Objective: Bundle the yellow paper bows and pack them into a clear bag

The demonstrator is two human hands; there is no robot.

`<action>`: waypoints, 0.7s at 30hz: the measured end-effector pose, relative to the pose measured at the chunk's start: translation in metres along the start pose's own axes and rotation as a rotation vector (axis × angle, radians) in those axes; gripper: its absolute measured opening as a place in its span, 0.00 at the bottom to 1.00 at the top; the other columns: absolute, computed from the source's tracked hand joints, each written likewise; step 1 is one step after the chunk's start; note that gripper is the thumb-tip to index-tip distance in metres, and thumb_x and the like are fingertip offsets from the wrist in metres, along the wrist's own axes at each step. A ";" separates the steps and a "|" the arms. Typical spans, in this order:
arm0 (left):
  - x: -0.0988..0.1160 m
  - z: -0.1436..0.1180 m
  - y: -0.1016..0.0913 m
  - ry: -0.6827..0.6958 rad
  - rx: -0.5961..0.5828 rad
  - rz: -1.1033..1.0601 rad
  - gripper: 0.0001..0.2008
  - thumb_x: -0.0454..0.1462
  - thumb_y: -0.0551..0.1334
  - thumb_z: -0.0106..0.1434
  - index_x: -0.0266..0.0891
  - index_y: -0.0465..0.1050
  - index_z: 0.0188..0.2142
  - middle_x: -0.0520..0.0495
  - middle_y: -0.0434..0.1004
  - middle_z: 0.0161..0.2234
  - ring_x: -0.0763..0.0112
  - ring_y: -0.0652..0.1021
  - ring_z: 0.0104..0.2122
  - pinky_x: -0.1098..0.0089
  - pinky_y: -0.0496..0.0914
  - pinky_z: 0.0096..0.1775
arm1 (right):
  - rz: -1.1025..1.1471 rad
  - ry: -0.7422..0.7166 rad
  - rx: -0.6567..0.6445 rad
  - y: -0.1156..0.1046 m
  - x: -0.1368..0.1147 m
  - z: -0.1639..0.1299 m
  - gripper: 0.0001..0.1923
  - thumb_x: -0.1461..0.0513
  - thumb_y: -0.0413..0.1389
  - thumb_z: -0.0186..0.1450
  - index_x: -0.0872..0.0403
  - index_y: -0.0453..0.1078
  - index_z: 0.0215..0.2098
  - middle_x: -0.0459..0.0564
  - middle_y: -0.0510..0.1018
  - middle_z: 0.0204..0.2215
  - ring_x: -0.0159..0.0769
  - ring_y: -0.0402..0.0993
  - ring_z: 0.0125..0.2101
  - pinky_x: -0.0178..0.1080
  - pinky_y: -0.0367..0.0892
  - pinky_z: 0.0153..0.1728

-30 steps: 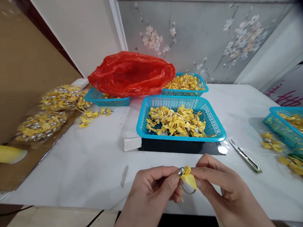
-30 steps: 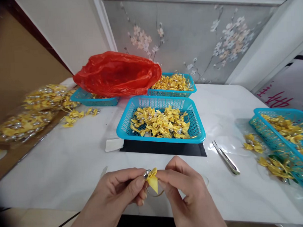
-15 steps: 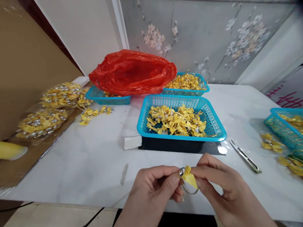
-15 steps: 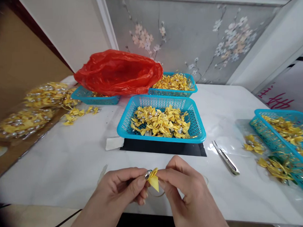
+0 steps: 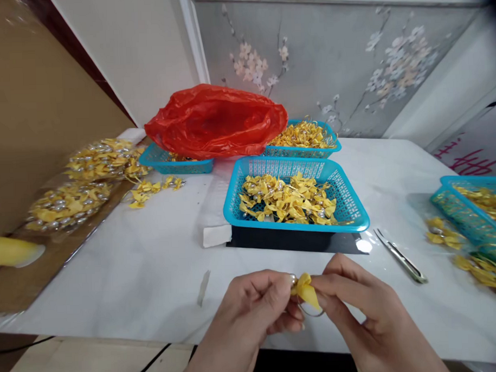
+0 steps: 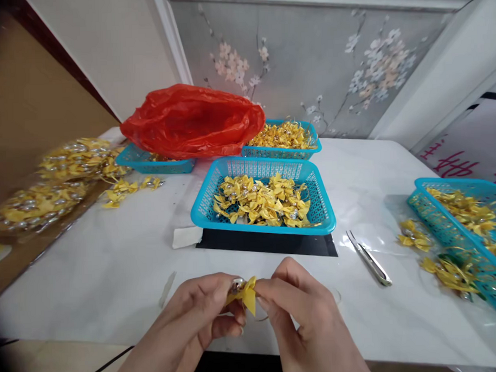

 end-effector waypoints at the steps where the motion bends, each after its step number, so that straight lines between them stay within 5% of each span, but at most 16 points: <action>1: 0.000 0.001 0.000 -0.007 0.010 0.000 0.14 0.47 0.68 0.55 0.38 0.80 0.29 0.48 0.79 0.27 0.72 0.75 0.29 0.73 0.71 0.32 | -0.011 -0.013 0.002 0.001 0.000 0.000 0.13 0.64 0.48 0.70 0.47 0.74 0.39 0.44 0.64 0.27 0.30 0.65 0.26 0.33 0.61 0.24; 8: -0.004 0.008 0.000 0.006 -0.025 0.095 0.13 0.43 0.63 0.61 0.35 0.77 0.28 0.49 0.75 0.27 0.75 0.72 0.27 0.74 0.70 0.32 | -0.035 -0.024 0.033 0.003 -0.002 -0.003 0.12 0.65 0.47 0.70 0.51 0.73 0.38 0.45 0.64 0.26 0.31 0.65 0.25 0.34 0.61 0.23; 21: -0.003 0.001 0.003 0.131 0.072 0.165 0.09 0.43 0.67 0.57 0.44 0.83 0.34 0.48 0.82 0.33 0.71 0.77 0.30 0.72 0.74 0.35 | -0.072 -0.066 0.184 0.013 -0.002 -0.007 0.11 0.66 0.48 0.67 0.50 0.72 0.41 0.46 0.66 0.26 0.32 0.67 0.24 0.35 0.63 0.23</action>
Point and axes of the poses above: each hand's wrist, its own z-axis towards the middle knuckle, its own y-axis out of the palm, x = y × z, the point moved 1 cm from there along z, towards the middle knuckle
